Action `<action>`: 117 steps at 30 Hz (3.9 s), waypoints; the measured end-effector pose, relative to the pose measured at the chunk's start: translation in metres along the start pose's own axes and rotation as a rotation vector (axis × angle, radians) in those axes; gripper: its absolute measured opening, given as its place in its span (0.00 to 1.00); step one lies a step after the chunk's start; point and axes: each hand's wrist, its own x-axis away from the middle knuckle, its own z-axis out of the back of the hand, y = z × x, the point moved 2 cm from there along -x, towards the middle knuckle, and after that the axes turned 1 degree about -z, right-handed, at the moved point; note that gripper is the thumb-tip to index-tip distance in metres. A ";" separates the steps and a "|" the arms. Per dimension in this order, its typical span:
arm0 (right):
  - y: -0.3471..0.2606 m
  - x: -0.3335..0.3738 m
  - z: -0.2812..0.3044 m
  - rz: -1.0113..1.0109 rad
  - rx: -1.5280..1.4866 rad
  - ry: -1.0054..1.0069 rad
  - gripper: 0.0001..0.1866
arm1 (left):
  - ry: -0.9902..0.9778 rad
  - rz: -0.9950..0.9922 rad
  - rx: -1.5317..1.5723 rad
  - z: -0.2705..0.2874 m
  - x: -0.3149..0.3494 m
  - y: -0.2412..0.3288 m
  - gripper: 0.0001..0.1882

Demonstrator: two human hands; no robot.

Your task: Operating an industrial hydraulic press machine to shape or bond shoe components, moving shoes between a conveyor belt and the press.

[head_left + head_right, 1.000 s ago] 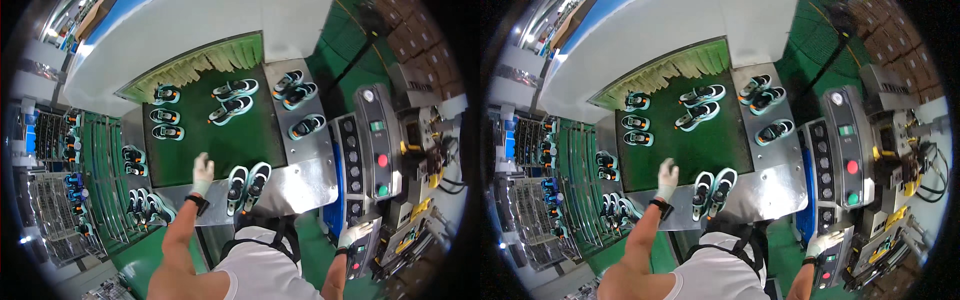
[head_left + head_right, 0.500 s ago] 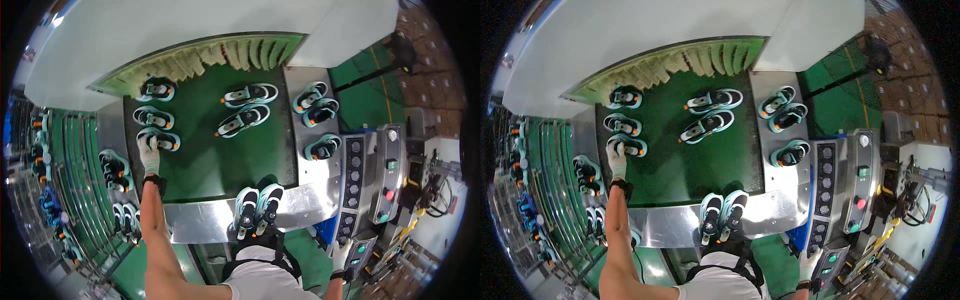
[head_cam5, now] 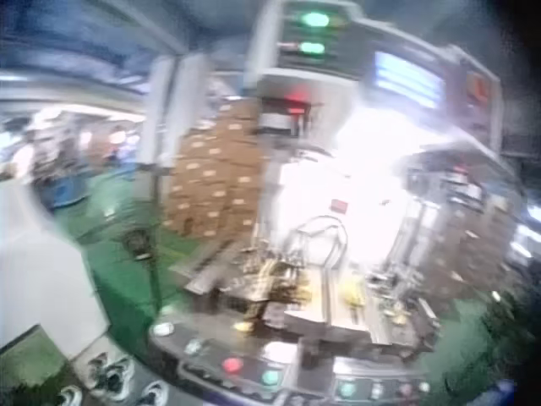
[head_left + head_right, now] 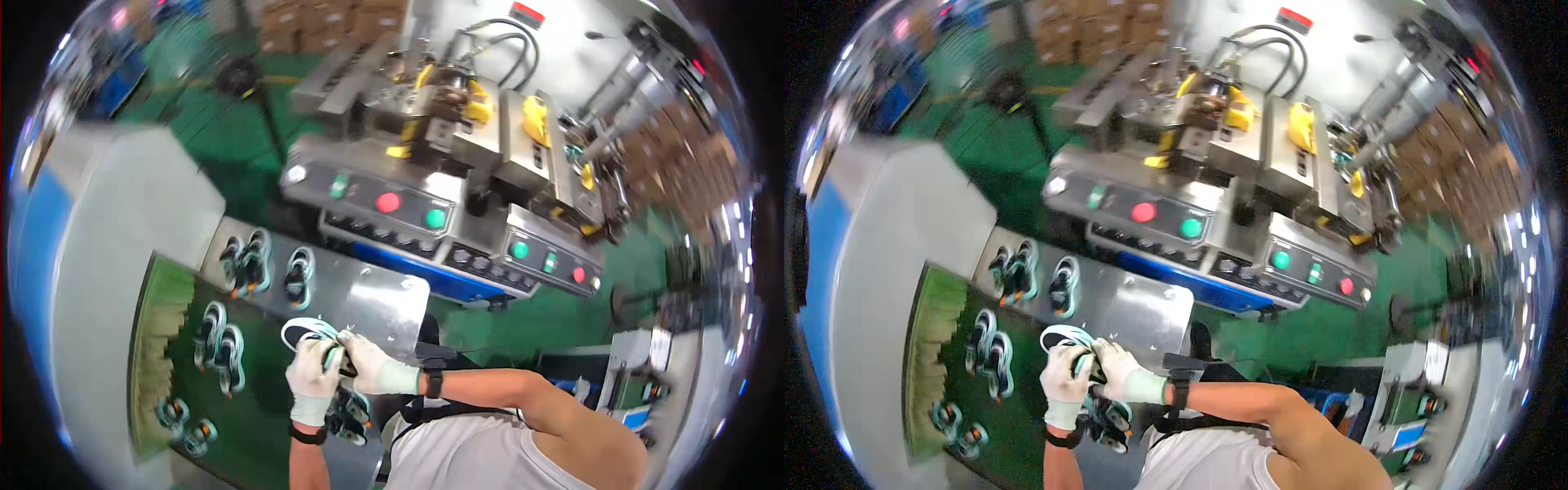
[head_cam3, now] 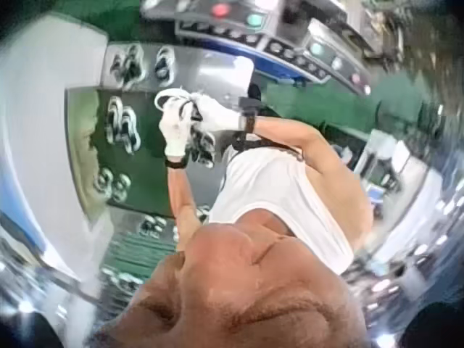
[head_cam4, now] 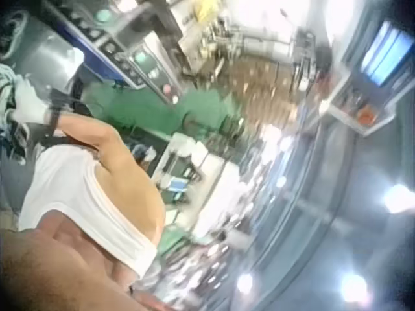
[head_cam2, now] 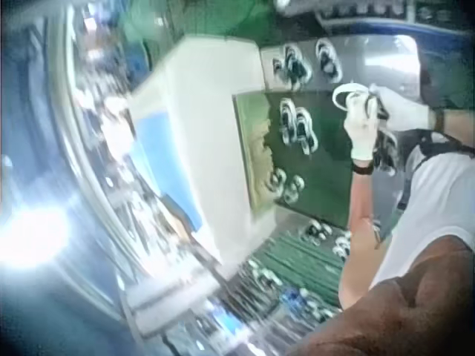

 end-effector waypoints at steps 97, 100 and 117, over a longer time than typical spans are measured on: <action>0.105 0.144 0.320 -0.170 -1.535 0.667 0.48 | -0.563 0.097 -0.282 -0.318 -0.551 -0.007 0.43; 0.100 0.133 0.328 -0.162 -1.452 0.790 0.47 | -0.551 0.074 -0.298 -0.317 -0.568 -0.038 0.38; 0.068 -0.185 0.417 -0.033 -1.526 0.441 0.17 | -0.045 0.310 0.452 -0.057 -0.296 0.025 0.24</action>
